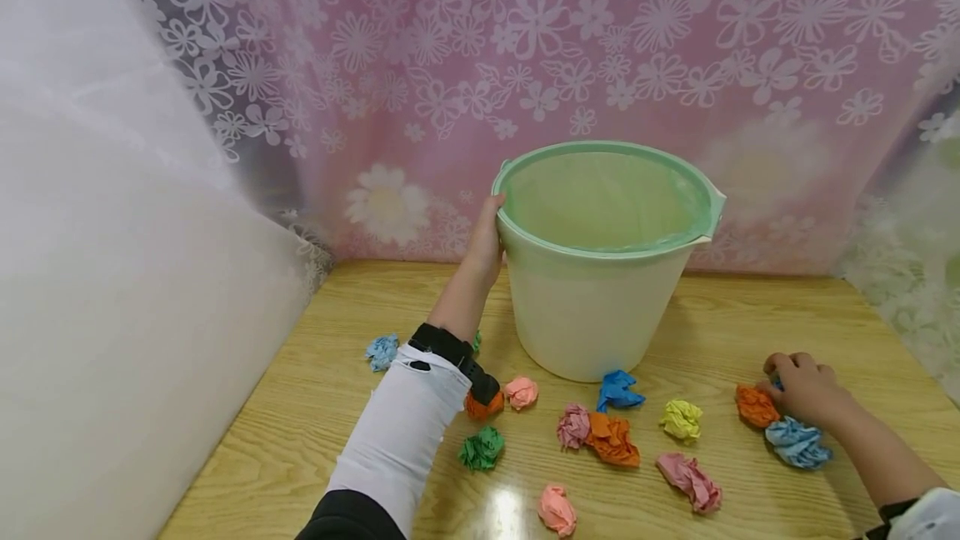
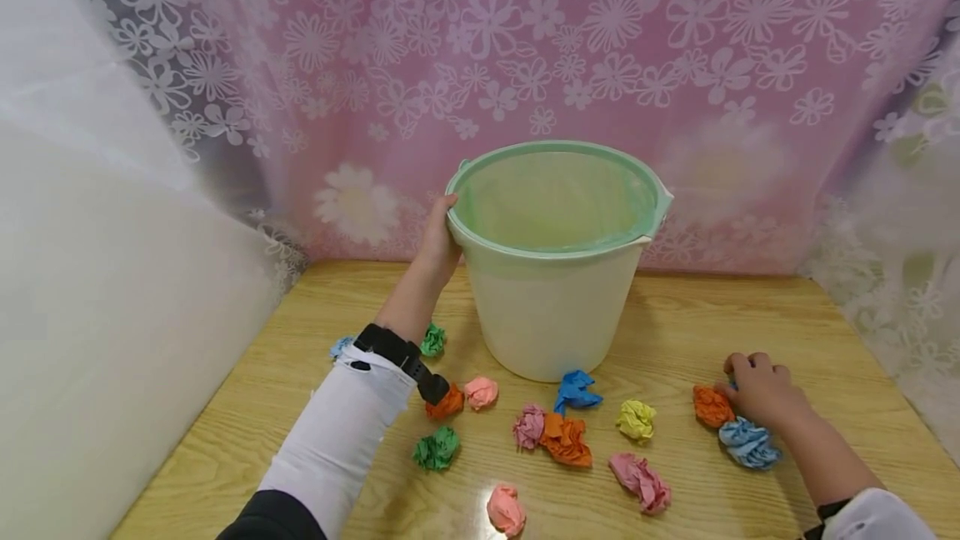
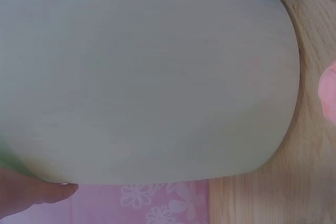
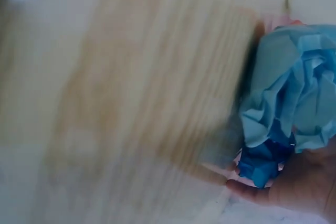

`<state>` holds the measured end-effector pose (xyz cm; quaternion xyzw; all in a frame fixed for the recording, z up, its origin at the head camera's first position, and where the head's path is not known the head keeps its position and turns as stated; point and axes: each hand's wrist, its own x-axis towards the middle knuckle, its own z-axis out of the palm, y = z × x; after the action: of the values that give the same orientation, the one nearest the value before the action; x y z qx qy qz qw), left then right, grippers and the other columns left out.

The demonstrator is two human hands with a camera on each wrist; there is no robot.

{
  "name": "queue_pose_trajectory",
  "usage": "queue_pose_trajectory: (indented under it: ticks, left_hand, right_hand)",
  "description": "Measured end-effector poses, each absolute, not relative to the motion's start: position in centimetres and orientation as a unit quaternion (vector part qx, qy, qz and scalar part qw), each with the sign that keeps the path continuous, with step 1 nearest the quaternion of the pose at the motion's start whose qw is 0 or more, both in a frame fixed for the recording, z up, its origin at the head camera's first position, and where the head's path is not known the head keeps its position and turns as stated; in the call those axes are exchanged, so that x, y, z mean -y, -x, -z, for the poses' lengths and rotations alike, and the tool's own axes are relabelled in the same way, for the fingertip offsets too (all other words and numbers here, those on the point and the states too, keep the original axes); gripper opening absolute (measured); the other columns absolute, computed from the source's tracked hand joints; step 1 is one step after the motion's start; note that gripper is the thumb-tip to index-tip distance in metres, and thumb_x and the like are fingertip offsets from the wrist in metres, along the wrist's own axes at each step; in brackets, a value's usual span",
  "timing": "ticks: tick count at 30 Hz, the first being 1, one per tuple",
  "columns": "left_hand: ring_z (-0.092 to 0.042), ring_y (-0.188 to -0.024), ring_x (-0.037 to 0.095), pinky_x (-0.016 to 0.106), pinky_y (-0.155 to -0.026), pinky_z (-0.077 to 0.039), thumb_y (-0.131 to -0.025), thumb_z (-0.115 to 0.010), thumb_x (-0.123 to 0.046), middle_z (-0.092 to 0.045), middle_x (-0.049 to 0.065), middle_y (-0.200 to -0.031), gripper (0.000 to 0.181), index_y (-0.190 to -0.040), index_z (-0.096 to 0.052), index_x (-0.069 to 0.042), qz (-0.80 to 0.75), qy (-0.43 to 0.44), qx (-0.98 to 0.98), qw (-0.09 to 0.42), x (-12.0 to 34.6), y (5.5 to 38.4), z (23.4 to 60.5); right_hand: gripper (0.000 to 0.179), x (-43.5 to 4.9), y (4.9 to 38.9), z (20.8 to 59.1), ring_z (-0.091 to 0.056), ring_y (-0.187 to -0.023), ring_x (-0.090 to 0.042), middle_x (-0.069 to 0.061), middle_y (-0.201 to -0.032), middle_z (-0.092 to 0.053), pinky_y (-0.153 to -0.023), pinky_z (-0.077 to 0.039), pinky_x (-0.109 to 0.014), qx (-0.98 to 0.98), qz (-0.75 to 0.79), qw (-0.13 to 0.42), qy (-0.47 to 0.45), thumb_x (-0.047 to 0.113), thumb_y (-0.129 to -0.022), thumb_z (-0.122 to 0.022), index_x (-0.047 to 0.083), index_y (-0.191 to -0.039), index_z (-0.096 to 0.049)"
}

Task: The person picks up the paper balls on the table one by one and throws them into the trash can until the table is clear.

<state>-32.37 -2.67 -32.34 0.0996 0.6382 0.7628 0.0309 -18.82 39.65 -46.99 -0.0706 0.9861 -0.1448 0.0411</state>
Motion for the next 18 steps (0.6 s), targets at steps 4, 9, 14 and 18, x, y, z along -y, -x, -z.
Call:
queue_pose_trajectory:
  ticks: [4, 9, 14, 18]
  left_hand:
    - [-0.020, -0.133, 0.017, 0.050, -0.109, -0.014, -0.084, -0.032, -0.058, -0.025, -0.005, -0.146, 0.064, -0.137, -0.037, -0.022, -0.761, -0.097, -0.641, 0.030, 2.73, 32.34, 32.33]
    - [-0.020, -0.133, 0.018, 0.051, -0.109, -0.015, -0.085, -0.033, -0.059, -0.025, -0.006, -0.146, 0.064, -0.137, -0.037, -0.022, -0.762, -0.099, -0.639, 0.029, 2.74, 32.28, 32.13]
    - [-0.014, -0.135, 0.015, 0.049, -0.110, -0.012, -0.085, -0.032, -0.059, -0.019, -0.008, -0.149, 0.064, -0.139, -0.034, -0.024, -0.756, -0.109, -0.645, 0.027, 2.73, 32.24, 32.15]
    - [-0.013, -0.135, 0.016, 0.049, -0.111, -0.011, -0.085, -0.032, -0.059, -0.017, -0.009, -0.149, 0.064, -0.138, -0.035, -0.024, -0.752, -0.109, -0.650, 0.029, 2.76, 32.11, 32.19]
  right_hand:
    - [0.035, -39.67, 18.83, 46.79, -0.035, -0.085, -0.054, -0.036, -0.100, -0.039, -0.062, -0.035, -0.054, -0.988, 0.136, 0.042, 0.059, 0.031, -0.093, -0.050, -0.003, -0.101, -0.046]
    - [0.023, -39.90, 19.08, 46.91, -0.036, -0.076, -0.035, -0.019, -0.084, -0.042, -0.066, -0.025, -0.046, -0.988, 0.127, 0.036, 0.079, 0.025, -0.096, -0.044, 0.002, -0.088, -0.044]
    - [0.013, -40.37, 19.28, 47.12, -0.032, -0.067, -0.025, -0.009, -0.074, -0.040, -0.062, -0.022, -0.040, -0.986, 0.128, 0.033, 0.099, 0.010, -0.093, -0.038, 0.004, -0.082, -0.042]
    - [0.011, -40.60, 19.30, 47.17, -0.030, -0.059, -0.020, -0.006, -0.068, -0.039, -0.055, -0.025, -0.033, -0.984, 0.139, 0.028, 0.109, 0.003, -0.089, -0.038, 0.002, -0.080, -0.042]
